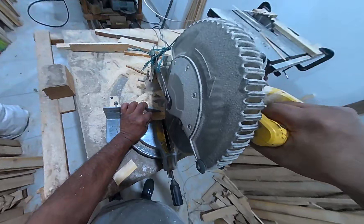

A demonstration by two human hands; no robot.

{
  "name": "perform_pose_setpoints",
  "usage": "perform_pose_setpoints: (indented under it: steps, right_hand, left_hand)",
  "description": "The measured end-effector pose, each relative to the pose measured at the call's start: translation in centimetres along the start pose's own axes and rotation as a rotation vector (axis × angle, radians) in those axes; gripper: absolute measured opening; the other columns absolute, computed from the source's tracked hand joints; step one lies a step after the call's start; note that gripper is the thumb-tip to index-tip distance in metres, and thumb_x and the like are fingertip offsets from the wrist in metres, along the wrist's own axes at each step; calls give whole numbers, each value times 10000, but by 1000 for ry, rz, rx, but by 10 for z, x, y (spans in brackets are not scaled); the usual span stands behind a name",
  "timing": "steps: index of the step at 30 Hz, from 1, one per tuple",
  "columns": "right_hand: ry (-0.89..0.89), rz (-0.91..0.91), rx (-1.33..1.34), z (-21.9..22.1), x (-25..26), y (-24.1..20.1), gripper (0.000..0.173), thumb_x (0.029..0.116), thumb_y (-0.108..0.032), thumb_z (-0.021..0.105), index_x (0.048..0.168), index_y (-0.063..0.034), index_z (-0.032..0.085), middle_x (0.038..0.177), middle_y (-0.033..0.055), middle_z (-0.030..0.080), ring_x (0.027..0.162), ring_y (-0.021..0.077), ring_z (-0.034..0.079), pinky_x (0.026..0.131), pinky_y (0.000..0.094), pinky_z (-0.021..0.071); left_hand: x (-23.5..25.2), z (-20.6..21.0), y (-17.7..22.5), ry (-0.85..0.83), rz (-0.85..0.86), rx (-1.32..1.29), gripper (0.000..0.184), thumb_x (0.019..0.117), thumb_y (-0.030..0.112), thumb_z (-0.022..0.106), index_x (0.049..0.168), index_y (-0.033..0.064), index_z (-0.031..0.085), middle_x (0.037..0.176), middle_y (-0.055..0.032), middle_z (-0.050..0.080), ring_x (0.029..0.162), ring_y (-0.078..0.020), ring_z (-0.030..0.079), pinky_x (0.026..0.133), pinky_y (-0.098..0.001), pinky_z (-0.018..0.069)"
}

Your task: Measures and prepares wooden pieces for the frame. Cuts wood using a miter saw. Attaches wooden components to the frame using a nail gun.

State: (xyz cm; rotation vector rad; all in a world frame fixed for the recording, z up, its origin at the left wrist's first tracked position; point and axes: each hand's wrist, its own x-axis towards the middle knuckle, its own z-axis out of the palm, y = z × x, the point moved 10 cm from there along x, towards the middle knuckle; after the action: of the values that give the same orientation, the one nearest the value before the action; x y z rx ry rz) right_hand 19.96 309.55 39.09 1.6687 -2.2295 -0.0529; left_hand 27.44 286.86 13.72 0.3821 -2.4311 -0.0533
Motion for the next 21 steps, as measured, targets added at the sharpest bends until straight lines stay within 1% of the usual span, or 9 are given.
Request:
perform_pose_setpoints:
  steps: [1, 4, 6, 12, 17, 19, 21]
  right_hand:
    - [-3, 1, -2, 1, -1, 0, 321, 834, -450, 576, 891, -149, 671, 681, 21, 600, 546, 249, 611, 412, 466, 407]
    - [-2, -5, -4, 2, -3, 0, 323, 833, -463, 580, 864, -150, 658, 670, 16, 585, 535, 243, 601, 404, 456, 398]
    - [-4, -8, -10, 3, -4, 0, 317, 824, -459, 577, 833, -148, 642, 657, 15, 566, 522, 243, 588, 398, 451, 387]
    - [-5, -14, -1, 5, -5, -3, 310, 847, -444, 562, 787, -144, 614, 639, 11, 560, 512, 223, 577, 398, 443, 378]
    - [5, -10, -18, 9, -9, -4, 327, 836, -448, 570, 793, -127, 609, 645, 28, 554, 515, 244, 576, 400, 440, 370]
    - [8, 4, -21, 10, -10, -5, 341, 844, -459, 571, 815, -124, 625, 660, 36, 571, 533, 255, 589, 409, 450, 381]
    - [5, 13, -24, 12, -12, -5, 336, 828, -451, 580, 815, -117, 622, 668, 46, 579, 545, 270, 600, 412, 466, 394]
  left_hand:
    - [0, 0, 0, 3, 2, 0, 164, 967, 370, 640, 945, 252, 752, 1181, -16, 680, 1087, -267, 598, 964, -531, 404]
    - [0, -1, 1, 5, 11, 3, 150, 965, 356, 641, 958, 259, 756, 1181, -14, 678, 1078, -267, 595, 949, -529, 406]
    - [0, -1, 1, 11, 16, -4, 158, 975, 352, 627, 960, 262, 756, 1174, -15, 674, 1070, -267, 592, 955, -528, 401]
    - [0, 0, 0, 8, 18, 1, 162, 980, 355, 618, 956, 266, 752, 1184, -15, 674, 1081, -264, 590, 970, -523, 392]
    - [0, 0, -1, -3, 9, -7, 143, 969, 330, 627, 967, 271, 756, 1187, -8, 677, 1092, -266, 592, 969, -525, 399]
    - [0, -2, 0, 8, 12, -1, 139, 967, 314, 625, 953, 264, 754, 1182, -10, 677, 1079, -265, 593, 967, -522, 397]
    - [1, -2, 0, 9, 16, 4, 145, 974, 313, 616, 948, 263, 750, 1183, -6, 675, 1074, -262, 592, 964, -517, 397]
